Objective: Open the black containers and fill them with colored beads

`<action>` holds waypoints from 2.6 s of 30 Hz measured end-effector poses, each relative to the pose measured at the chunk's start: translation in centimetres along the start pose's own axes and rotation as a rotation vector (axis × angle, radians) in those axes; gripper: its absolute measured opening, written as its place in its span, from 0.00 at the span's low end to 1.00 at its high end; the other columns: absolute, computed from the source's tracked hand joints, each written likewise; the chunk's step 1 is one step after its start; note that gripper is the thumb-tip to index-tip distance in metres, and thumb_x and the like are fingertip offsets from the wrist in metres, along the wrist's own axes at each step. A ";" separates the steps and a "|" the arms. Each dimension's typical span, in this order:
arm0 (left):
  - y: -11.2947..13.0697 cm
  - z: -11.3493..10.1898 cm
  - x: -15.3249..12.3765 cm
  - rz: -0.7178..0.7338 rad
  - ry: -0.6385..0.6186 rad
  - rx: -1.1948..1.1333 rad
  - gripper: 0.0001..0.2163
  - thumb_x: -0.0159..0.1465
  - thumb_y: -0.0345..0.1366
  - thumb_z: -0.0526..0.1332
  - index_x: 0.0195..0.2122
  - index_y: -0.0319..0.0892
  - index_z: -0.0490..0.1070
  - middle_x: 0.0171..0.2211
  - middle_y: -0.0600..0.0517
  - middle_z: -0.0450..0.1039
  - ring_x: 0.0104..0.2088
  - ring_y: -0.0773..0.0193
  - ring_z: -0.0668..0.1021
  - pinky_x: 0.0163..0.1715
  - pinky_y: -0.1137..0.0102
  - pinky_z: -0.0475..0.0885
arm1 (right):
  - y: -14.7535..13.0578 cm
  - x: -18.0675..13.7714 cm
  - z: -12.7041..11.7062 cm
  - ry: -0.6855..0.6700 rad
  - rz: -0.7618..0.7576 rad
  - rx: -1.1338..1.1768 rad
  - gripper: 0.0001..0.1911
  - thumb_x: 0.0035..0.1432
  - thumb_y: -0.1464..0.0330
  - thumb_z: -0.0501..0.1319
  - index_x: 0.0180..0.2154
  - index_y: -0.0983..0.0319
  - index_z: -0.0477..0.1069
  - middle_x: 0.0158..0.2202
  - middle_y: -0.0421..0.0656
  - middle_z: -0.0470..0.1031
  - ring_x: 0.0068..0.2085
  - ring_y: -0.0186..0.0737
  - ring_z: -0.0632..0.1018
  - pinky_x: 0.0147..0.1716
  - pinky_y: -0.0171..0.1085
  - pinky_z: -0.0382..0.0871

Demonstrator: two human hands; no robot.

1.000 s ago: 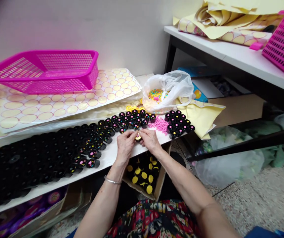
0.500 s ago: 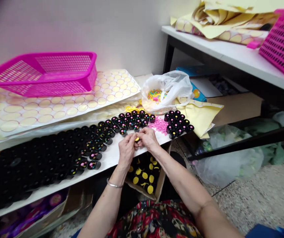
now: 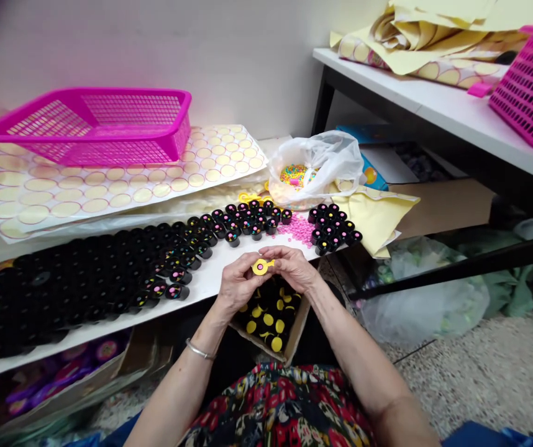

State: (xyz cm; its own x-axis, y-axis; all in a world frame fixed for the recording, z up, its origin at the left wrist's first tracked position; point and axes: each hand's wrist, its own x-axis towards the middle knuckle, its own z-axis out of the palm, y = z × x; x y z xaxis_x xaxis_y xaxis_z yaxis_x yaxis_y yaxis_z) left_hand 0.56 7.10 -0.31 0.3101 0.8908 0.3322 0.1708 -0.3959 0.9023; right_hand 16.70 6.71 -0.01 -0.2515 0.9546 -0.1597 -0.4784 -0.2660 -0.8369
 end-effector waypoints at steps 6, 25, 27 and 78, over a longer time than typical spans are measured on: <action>1.3 -0.3 -0.8 0.236 -0.209 0.336 0.08 0.54 0.33 0.61 0.35 0.43 0.75 0.31 0.49 0.73 0.30 0.64 0.70 0.33 0.69 0.64 | -1.3 -0.8 -0.8 -0.167 0.343 -0.167 0.25 0.30 0.75 0.71 0.36 0.66 0.70 0.27 0.40 0.75 0.27 0.32 0.75 0.28 0.33 0.71; 0.5 -0.5 -1.7 0.099 -0.510 0.145 0.14 0.47 0.37 0.69 0.34 0.42 0.72 0.33 0.52 0.72 0.35 0.65 0.71 0.33 0.72 0.65 | 4.4 -3.8 -0.4 0.147 0.336 -0.621 0.17 0.35 0.67 0.68 0.31 0.65 0.71 0.23 0.36 0.70 0.25 0.32 0.69 0.23 0.31 0.62; 0.0 -0.8 -0.4 0.042 -0.318 0.165 0.17 0.48 0.41 0.68 0.38 0.41 0.72 0.32 0.52 0.71 0.30 0.67 0.71 0.30 0.73 0.65 | 5.2 -3.6 -0.7 0.186 0.344 -0.803 0.16 0.35 0.68 0.67 0.32 0.65 0.72 0.24 0.37 0.71 0.27 0.34 0.70 0.24 0.31 0.62; 2.0 -3.0 4.9 -0.660 0.263 -0.750 0.10 0.40 0.31 0.69 0.22 0.33 0.72 0.17 0.55 0.67 0.15 0.78 0.65 0.15 0.79 0.56 | -3.0 2.9 3.4 -0.135 -0.750 -1.335 0.09 0.57 0.65 0.58 0.40 0.62 0.69 0.37 0.46 0.71 0.39 0.39 0.71 0.38 0.38 0.65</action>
State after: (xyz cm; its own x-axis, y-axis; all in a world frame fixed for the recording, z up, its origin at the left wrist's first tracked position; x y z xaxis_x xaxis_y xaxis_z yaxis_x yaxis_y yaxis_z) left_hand -0.40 11.38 3.96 0.1362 0.9366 -0.3229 -0.4223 0.3497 0.8363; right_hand 14.53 9.79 3.86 -0.4118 0.7713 0.4853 0.5346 0.6357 -0.5568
